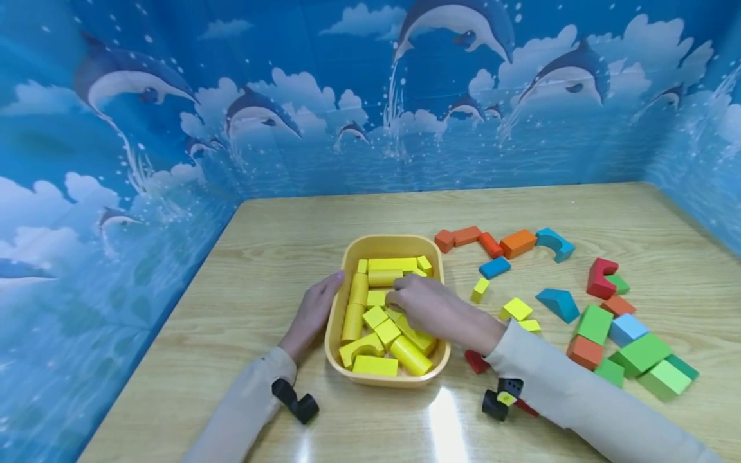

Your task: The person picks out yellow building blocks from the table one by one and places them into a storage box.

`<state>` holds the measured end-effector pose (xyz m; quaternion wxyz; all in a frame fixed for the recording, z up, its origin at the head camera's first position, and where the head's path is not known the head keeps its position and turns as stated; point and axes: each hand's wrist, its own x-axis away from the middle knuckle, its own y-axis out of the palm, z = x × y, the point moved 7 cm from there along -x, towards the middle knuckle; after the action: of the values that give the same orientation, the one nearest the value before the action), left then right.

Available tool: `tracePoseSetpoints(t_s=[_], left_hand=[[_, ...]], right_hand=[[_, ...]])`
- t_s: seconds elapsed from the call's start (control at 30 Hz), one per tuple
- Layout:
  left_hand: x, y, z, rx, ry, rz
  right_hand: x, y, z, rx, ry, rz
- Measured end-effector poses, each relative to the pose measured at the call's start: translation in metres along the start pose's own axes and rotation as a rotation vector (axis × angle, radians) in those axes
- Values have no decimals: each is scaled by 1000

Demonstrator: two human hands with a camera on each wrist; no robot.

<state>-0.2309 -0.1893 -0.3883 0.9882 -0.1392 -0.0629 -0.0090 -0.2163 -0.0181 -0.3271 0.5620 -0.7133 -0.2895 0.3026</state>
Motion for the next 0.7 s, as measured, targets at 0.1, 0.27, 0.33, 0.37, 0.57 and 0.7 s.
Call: tracePoseSetpoints(t_s=[0.1, 0.27, 0.33, 0.37, 0.57, 0.7], left_hand=[[0, 0, 0, -9, -2, 2], [0, 0, 0, -10, -7, 2], [0, 0, -1, -9, -7, 2], [0, 0, -1, -10, -6, 2], [0, -1, 0, -9, -1, 8], [0, 0, 0, -8, -3, -1]], right_hand=[[0, 2, 2, -14, 43, -37], [1, -2, 4, -33, 60, 3], [1, -2, 4, -18, 54, 11], [1, -2, 4, -12, 55, 4], [-1, 5, 5, 20, 76, -88], [-1, 5, 6, -10, 93, -101]])
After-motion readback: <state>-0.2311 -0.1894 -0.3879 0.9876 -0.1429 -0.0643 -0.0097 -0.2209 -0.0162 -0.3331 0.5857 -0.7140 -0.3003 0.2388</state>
